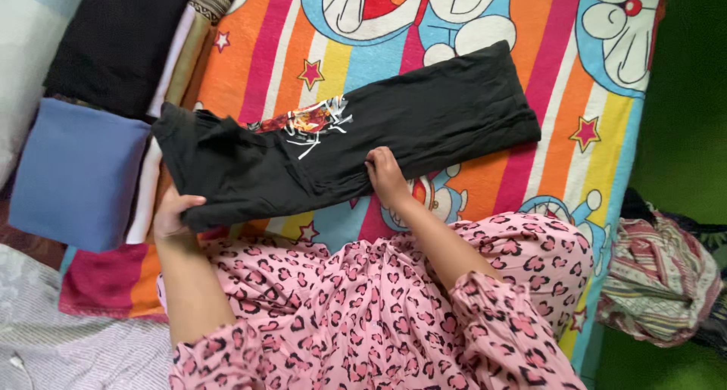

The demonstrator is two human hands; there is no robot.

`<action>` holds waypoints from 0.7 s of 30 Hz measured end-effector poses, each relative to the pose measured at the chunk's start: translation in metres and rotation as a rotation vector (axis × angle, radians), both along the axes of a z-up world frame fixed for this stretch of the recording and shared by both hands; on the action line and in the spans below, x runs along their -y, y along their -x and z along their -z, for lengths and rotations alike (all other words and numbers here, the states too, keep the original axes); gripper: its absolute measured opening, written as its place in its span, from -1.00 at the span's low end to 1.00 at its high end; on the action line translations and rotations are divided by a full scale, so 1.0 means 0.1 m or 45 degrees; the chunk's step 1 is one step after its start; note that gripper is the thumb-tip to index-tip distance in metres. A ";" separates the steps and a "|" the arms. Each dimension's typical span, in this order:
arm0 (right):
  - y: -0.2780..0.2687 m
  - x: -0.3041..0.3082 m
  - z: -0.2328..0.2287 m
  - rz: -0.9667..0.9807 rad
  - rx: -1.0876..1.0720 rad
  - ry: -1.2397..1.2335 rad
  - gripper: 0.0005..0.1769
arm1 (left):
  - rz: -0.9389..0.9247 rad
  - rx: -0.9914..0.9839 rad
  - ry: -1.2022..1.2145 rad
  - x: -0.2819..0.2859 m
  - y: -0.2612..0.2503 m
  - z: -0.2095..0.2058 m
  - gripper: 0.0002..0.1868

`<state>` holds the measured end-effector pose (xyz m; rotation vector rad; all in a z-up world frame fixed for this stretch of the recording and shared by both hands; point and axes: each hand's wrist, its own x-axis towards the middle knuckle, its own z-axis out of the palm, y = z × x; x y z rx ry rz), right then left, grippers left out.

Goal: The person folds two black garments on a bed with a colorful Doraemon-patterned sheet. They first fold a plain black top, then a black t-shirt with a graphic print, smoothing and aligning each piece before stacking them with other folded items.

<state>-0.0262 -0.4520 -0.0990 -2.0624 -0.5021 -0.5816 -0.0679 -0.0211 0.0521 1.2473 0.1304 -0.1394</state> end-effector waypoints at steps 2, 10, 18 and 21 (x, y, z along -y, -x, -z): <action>-0.09 -0.01 0.05 0.009 -0.280 -0.103 -0.74 | -0.020 -0.051 -0.114 0.32 -0.01 -0.28 -0.12; -0.53 0.68 -0.80 -0.532 -1.313 -1.499 -0.38 | 0.165 0.368 -0.616 2.51 -0.59 -0.40 0.09; -0.60 1.20 -0.81 -0.064 -1.452 -1.090 -0.26 | 0.199 0.516 -1.219 3.25 -0.71 0.16 -0.13; -0.66 1.13 -0.52 -0.010 -1.302 -0.908 -0.19 | 0.105 0.475 -1.717 3.02 -0.61 0.31 -0.22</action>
